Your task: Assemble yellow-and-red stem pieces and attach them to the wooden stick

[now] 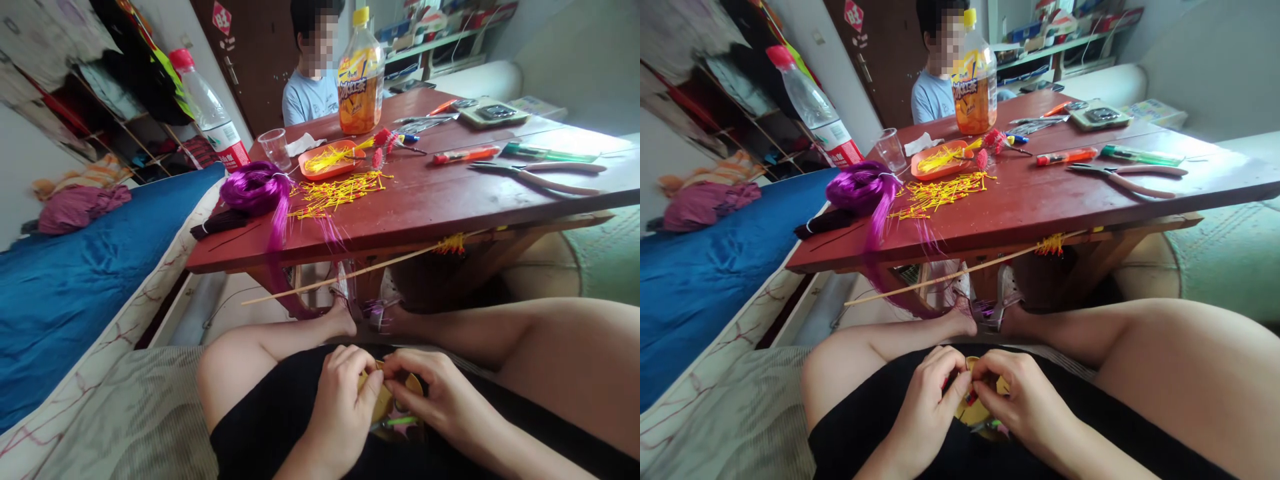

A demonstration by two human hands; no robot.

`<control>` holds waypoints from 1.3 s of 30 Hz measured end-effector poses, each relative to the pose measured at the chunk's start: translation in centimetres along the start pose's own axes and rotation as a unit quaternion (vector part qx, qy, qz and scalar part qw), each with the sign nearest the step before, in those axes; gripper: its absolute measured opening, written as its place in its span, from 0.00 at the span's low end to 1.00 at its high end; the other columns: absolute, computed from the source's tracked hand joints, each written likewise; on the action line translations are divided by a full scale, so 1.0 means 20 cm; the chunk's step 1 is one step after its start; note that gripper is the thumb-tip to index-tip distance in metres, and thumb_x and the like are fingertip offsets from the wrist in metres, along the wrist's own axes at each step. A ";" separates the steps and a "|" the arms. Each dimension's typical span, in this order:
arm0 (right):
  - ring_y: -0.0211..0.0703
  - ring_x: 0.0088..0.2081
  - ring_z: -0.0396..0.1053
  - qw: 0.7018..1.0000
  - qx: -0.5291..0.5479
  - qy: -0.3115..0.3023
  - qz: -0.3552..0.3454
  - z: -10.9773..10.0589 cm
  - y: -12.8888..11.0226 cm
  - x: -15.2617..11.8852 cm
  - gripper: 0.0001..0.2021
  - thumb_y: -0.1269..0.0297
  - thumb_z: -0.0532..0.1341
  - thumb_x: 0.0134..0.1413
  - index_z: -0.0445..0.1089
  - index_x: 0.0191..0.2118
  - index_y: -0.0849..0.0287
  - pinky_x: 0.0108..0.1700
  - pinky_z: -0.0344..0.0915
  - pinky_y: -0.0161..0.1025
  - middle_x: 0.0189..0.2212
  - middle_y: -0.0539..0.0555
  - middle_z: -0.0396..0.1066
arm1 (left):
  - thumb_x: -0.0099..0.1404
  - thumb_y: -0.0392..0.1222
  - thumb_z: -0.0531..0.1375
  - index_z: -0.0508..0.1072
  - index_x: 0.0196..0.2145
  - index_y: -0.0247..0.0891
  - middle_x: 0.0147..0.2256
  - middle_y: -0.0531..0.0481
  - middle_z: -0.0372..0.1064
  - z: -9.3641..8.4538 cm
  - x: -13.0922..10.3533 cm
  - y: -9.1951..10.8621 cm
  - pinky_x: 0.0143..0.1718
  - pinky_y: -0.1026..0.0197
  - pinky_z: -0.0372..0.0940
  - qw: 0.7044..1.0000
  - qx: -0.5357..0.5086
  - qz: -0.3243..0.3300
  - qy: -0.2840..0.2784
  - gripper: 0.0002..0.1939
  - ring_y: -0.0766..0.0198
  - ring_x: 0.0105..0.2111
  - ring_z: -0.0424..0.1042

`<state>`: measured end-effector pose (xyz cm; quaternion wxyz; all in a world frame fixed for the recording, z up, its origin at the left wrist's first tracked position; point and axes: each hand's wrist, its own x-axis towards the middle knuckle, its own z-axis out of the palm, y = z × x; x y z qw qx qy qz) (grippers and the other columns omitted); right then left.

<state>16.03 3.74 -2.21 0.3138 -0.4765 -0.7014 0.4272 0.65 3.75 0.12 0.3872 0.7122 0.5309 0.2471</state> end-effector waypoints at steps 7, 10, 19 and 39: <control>0.37 0.24 0.65 1.000 0.001 -0.005 0.017 -0.02 -0.01 0.01 0.07 0.70 0.55 0.50 0.66 0.24 0.60 0.27 0.62 0.32 0.21 0.49 0.68 | 0.62 0.36 0.53 0.67 0.25 0.40 0.26 0.50 0.67 0.02 -0.01 -0.01 0.32 0.60 0.54 0.999 0.049 0.018 -0.010 0.09 0.61 0.29 0.64; 0.38 0.24 0.66 1.000 0.001 -0.001 0.025 -0.02 -0.03 0.01 0.06 0.70 0.55 0.50 0.66 0.24 0.61 0.28 0.62 0.32 0.21 0.49 0.68 | 0.63 0.32 0.50 0.66 0.25 0.39 0.26 0.50 0.67 0.03 -0.01 -0.01 0.33 0.60 0.54 0.992 0.108 0.062 0.006 0.11 0.61 0.28 0.63; 0.40 0.27 0.68 0.998 -0.064 -0.013 0.019 -0.01 -0.07 0.04 0.10 0.73 0.53 0.54 0.70 0.27 0.60 0.29 0.62 0.33 0.25 0.52 0.69 | 0.62 0.29 0.47 0.67 0.25 0.37 0.25 0.48 0.67 0.02 -0.03 -0.01 0.37 0.57 0.53 0.940 0.294 0.164 0.058 0.13 0.61 0.28 0.63; 0.30 0.21 0.52 0.851 0.492 0.031 0.178 0.14 -0.02 -0.02 0.15 0.55 0.63 0.46 0.67 0.21 0.61 0.21 0.50 0.29 0.22 0.46 0.53 | 0.64 0.42 0.52 0.69 0.28 0.41 0.22 0.54 0.68 0.24 -0.19 -0.07 0.25 0.65 0.60 0.974 -0.120 -0.026 0.191 0.10 0.66 0.23 0.66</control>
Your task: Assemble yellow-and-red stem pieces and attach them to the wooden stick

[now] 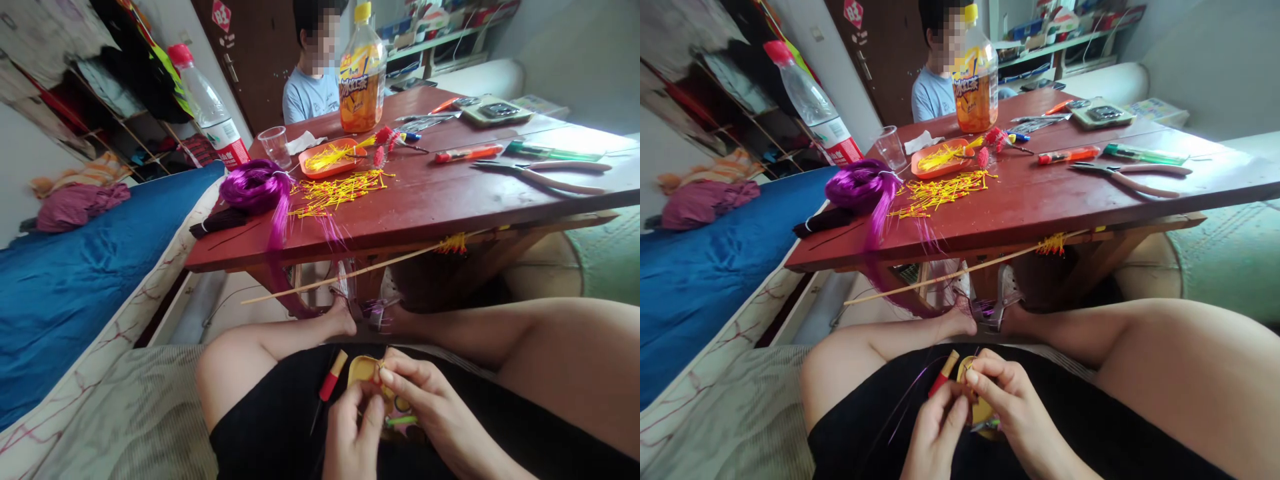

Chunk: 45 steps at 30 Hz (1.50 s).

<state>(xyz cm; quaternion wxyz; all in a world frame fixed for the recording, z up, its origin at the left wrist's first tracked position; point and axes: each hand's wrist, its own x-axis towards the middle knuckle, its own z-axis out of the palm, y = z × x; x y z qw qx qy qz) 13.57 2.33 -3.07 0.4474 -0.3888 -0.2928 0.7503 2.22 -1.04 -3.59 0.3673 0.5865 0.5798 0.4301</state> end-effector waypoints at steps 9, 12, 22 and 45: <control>0.31 0.23 0.56 0.992 0.120 0.018 0.032 0.03 0.08 -0.03 0.11 0.58 0.67 0.43 0.71 0.22 0.61 0.27 0.56 0.29 0.20 0.46 0.60 | 0.56 0.52 0.59 0.68 0.26 0.35 0.23 0.54 0.60 -0.03 0.09 0.00 0.26 0.66 0.60 0.926 -0.290 -0.190 -0.151 0.16 0.69 0.24 0.61; 0.32 0.25 0.57 0.992 0.120 0.024 0.020 0.04 0.07 -0.04 0.10 0.59 0.67 0.44 0.72 0.23 0.62 0.29 0.56 0.28 0.22 0.47 0.62 | 0.59 0.49 0.58 0.68 0.26 0.35 0.22 0.54 0.58 -0.04 0.09 0.02 0.26 0.66 0.58 0.936 -0.259 -0.158 -0.176 0.14 0.69 0.24 0.59; 0.31 0.24 0.55 0.987 0.156 0.019 0.032 0.08 0.06 -0.03 0.10 0.60 0.68 0.42 0.72 0.23 0.62 0.27 0.55 0.28 0.20 0.47 0.61 | 0.63 0.43 0.52 0.66 0.24 0.38 0.24 0.51 0.64 -0.08 0.04 0.01 0.30 0.64 0.58 0.992 0.010 0.047 -0.120 0.11 0.65 0.26 0.64; 0.40 0.24 0.59 0.636 -0.625 0.002 -0.453 -0.04 -0.03 -0.04 0.16 0.72 0.47 0.61 0.69 0.28 0.62 0.27 0.54 0.37 0.21 0.54 0.67 | 0.61 0.37 0.54 0.68 0.25 0.38 0.25 0.51 0.68 -0.15 0.24 0.16 0.28 0.63 0.60 0.969 0.184 -0.048 -0.159 0.08 0.62 0.28 0.67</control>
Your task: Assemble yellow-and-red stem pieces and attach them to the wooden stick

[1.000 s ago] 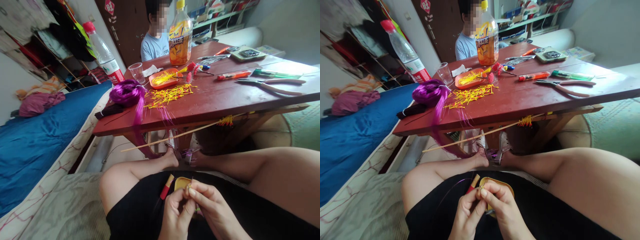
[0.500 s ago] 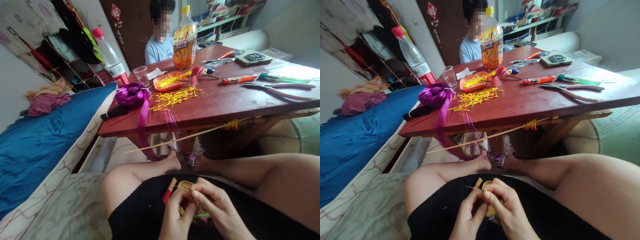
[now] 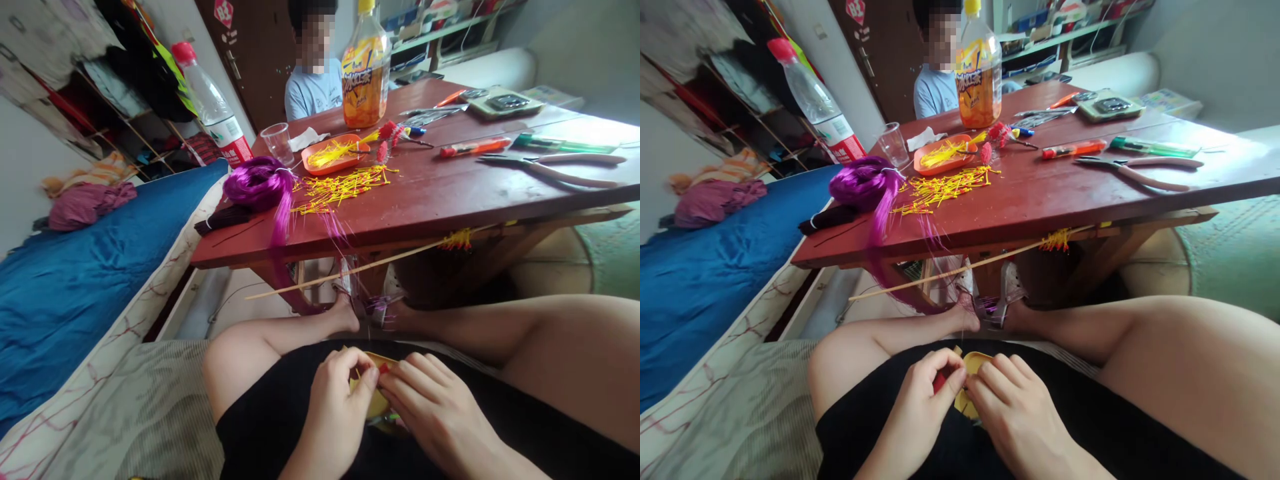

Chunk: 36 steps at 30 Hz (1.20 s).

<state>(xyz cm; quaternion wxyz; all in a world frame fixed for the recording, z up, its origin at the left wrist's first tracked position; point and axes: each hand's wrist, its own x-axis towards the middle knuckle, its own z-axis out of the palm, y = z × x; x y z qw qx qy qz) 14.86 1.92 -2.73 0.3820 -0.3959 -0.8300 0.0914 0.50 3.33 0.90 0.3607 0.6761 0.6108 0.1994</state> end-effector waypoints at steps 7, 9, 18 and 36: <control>0.40 0.24 0.56 0.998 0.028 -0.027 0.045 0.00 0.02 0.01 0.16 0.74 0.47 0.60 0.68 0.27 0.62 0.27 0.53 0.36 0.20 0.53 0.64 | 0.61 0.40 0.55 0.64 0.21 0.39 0.20 0.53 0.65 -0.02 -0.07 0.01 0.25 0.62 0.57 0.982 0.165 0.056 0.076 0.11 0.62 0.23 0.65; 0.40 0.24 0.56 0.999 0.022 -0.010 0.040 -0.01 0.02 0.01 0.15 0.75 0.47 0.60 0.69 0.29 0.63 0.27 0.53 0.37 0.20 0.53 0.64 | 0.62 0.40 0.54 0.62 0.21 0.39 0.18 0.54 0.62 -0.05 -0.11 0.01 0.23 0.63 0.56 0.971 0.177 0.104 0.119 0.12 0.65 0.20 0.63; 0.39 0.24 0.58 0.999 0.013 0.006 -0.047 -0.05 -0.02 -0.01 0.13 0.76 0.48 0.58 0.68 0.30 0.62 0.26 0.54 0.36 0.21 0.54 0.67 | 0.62 0.37 0.53 0.66 0.25 0.38 0.25 0.51 0.68 -0.05 -0.08 0.05 0.29 0.62 0.61 0.994 0.055 0.085 0.032 0.07 0.62 0.28 0.67; 0.40 0.29 0.64 0.912 0.314 -0.159 0.211 -0.01 -0.02 -0.02 0.14 0.62 0.51 0.60 0.64 0.25 0.59 0.32 0.61 0.36 0.24 0.52 0.68 | 0.64 0.36 0.50 0.66 0.27 0.38 0.25 0.51 0.67 0.04 -0.10 -0.06 0.28 0.64 0.61 0.994 -0.018 0.092 0.054 0.09 0.65 0.26 0.66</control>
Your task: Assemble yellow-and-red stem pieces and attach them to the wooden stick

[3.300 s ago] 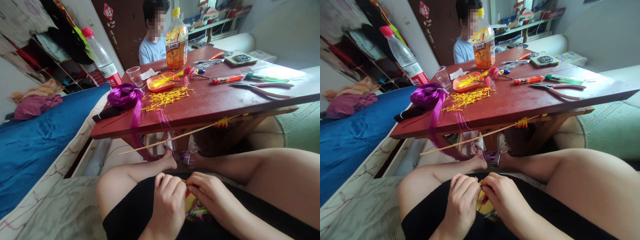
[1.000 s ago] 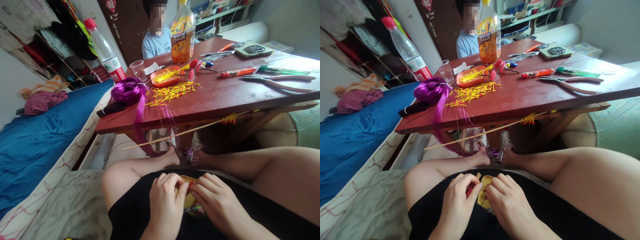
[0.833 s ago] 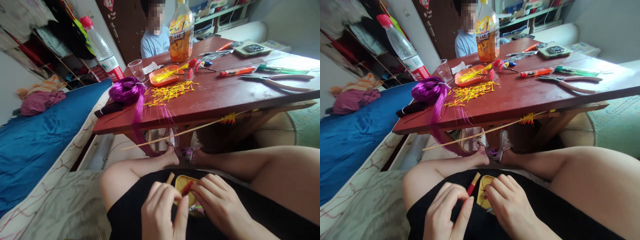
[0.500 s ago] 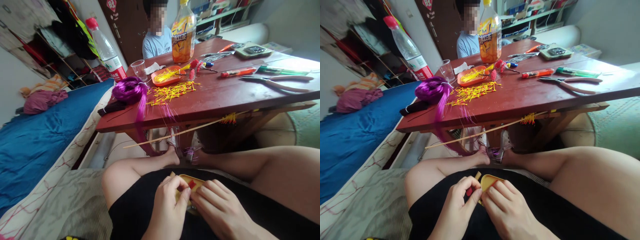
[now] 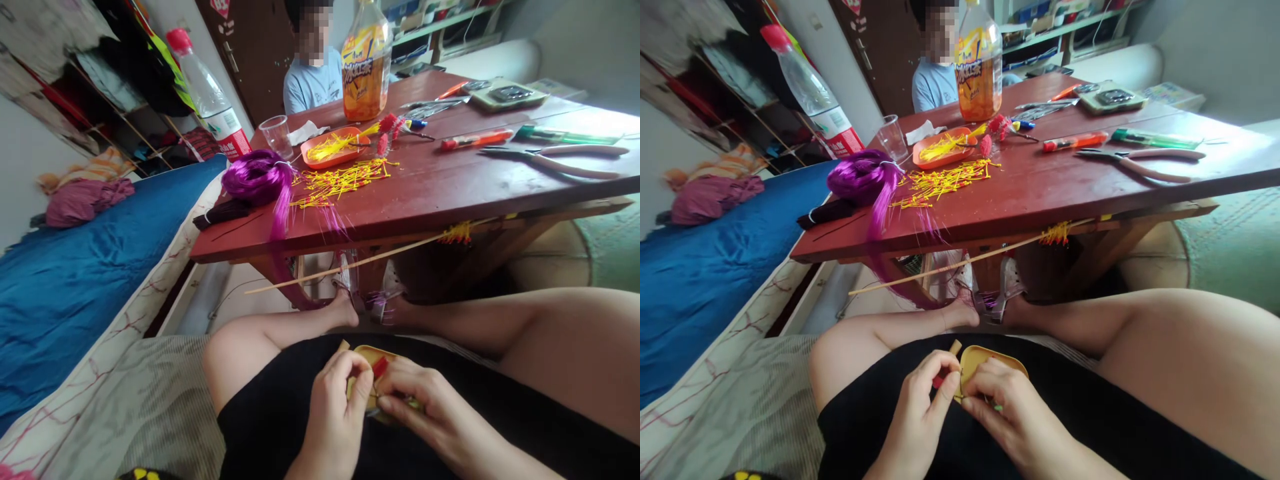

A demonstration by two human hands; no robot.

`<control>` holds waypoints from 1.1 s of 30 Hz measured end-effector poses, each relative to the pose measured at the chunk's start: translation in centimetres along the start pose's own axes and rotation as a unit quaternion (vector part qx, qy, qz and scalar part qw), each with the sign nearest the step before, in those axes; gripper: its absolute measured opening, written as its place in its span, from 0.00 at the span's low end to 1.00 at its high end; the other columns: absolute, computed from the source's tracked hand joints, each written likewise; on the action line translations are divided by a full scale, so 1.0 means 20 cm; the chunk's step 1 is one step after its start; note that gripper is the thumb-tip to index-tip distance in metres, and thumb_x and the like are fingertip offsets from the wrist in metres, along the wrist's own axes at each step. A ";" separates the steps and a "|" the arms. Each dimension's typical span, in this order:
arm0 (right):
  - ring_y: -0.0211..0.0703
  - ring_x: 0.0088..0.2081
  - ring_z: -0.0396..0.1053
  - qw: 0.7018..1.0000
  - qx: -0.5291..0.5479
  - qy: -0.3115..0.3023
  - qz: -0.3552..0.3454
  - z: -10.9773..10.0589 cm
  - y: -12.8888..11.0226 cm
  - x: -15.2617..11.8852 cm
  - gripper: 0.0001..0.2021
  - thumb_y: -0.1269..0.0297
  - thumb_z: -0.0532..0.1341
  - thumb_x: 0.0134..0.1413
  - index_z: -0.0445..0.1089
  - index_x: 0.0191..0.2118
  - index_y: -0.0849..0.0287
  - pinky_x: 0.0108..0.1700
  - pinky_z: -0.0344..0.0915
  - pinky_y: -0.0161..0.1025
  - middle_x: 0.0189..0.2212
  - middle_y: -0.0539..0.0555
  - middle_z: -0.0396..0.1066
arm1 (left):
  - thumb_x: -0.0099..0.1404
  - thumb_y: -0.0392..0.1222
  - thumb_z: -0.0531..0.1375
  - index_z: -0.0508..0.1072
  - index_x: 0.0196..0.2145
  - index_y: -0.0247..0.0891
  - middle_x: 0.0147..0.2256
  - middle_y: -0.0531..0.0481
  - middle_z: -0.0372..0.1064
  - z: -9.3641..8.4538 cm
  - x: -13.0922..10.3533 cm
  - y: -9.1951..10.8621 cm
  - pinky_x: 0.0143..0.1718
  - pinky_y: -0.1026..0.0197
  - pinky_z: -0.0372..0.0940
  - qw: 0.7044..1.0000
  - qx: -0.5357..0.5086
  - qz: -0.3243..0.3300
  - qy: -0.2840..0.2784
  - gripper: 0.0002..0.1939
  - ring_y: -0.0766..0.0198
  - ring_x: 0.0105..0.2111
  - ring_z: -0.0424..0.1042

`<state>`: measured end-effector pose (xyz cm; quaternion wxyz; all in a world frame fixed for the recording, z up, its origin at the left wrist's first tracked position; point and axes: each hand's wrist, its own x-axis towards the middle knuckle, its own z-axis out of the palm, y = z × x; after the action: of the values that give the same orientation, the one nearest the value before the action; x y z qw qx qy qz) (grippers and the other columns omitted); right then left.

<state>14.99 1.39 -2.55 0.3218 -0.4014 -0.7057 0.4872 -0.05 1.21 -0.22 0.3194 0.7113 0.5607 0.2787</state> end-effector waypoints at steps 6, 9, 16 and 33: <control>0.42 0.30 0.63 0.993 -0.111 -0.004 -0.029 -0.04 -0.01 0.02 0.09 0.73 0.52 0.56 0.65 0.28 0.58 0.36 0.61 0.39 0.26 0.52 0.68 | 0.63 0.35 0.50 0.61 0.22 0.39 0.21 0.54 0.63 -0.03 0.01 0.02 0.24 0.66 0.57 0.995 0.005 -0.008 -0.094 0.12 0.67 0.23 0.64; 0.40 0.29 0.62 0.996 -0.091 -0.003 -0.020 -0.04 -0.05 0.02 0.09 0.73 0.51 0.56 0.62 0.27 0.58 0.34 0.61 0.37 0.25 0.51 0.66 | 0.63 0.34 0.48 0.60 0.22 0.39 0.22 0.53 0.62 -0.01 -0.01 0.02 0.26 0.66 0.57 0.998 0.002 0.031 -0.062 0.12 0.66 0.24 0.63; 0.39 0.26 0.60 0.998 -0.057 0.023 0.024 -0.03 -0.06 0.04 0.10 0.70 0.50 0.56 0.59 0.24 0.58 0.28 0.58 0.34 0.24 0.50 0.63 | 0.65 0.40 0.48 0.61 0.24 0.38 0.21 0.54 0.59 0.05 -0.03 -0.01 0.25 0.67 0.56 0.996 -0.083 -0.025 -0.010 0.12 0.67 0.23 0.61; 0.35 0.22 0.56 0.983 0.126 -0.001 0.135 -0.08 -0.02 0.00 0.16 0.55 0.53 0.56 0.65 0.24 0.61 0.25 0.54 0.32 0.19 0.48 0.61 | 0.63 0.48 0.50 0.59 0.22 0.38 0.19 0.57 0.50 0.08 -0.05 0.01 0.22 0.65 0.47 0.978 -0.164 -0.130 0.023 0.15 0.68 0.21 0.51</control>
<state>16.25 2.02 -1.75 0.3004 -0.4489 -0.5780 0.6117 1.10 -0.05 -1.04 0.4524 0.5635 0.6022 0.3392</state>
